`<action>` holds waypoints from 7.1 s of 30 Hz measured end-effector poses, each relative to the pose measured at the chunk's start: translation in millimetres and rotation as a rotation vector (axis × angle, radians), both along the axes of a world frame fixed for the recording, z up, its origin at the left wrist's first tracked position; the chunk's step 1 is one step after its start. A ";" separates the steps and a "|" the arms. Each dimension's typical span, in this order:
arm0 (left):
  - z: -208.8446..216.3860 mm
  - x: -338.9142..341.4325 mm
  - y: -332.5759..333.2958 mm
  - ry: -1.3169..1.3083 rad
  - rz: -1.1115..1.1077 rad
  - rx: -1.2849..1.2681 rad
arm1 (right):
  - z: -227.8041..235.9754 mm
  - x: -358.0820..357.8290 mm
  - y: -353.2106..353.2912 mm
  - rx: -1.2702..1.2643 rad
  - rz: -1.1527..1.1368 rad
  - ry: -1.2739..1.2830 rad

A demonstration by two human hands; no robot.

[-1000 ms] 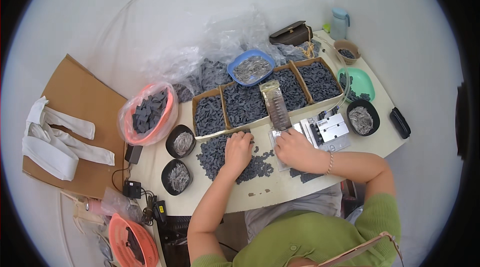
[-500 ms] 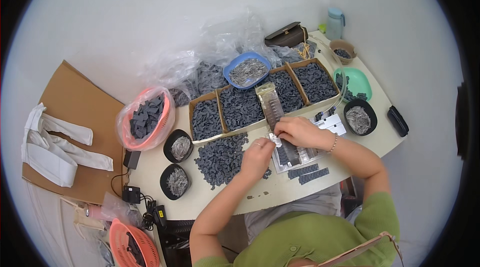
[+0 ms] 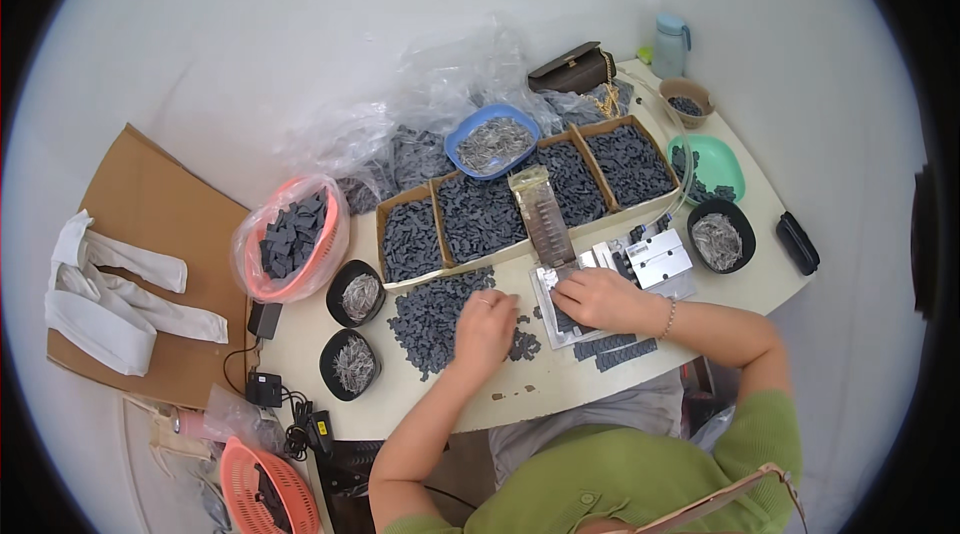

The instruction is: The person assembles small metal and plastic components by hand on a workstation, placing small metal clips onto grey plastic base pieces and organizing the items into separate containers.

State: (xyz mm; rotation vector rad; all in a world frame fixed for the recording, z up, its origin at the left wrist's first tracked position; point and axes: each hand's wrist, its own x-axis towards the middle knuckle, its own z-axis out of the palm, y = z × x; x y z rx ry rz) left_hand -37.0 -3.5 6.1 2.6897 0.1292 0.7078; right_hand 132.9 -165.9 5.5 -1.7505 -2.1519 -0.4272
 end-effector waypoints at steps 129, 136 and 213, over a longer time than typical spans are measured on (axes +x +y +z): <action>25.9 -80.6 198.6 0.485 0.617 -0.014 | 55.5 2.7 0.8 -0.135 -0.171 0.124; 36.9 -85.6 195.9 0.409 0.651 0.017 | 76.9 118.5 131.6 0.044 -0.372 0.279; -7.3 36.7 -34.1 0.164 -0.122 0.081 | 16.5 -38.2 -40.6 -0.030 -0.367 0.056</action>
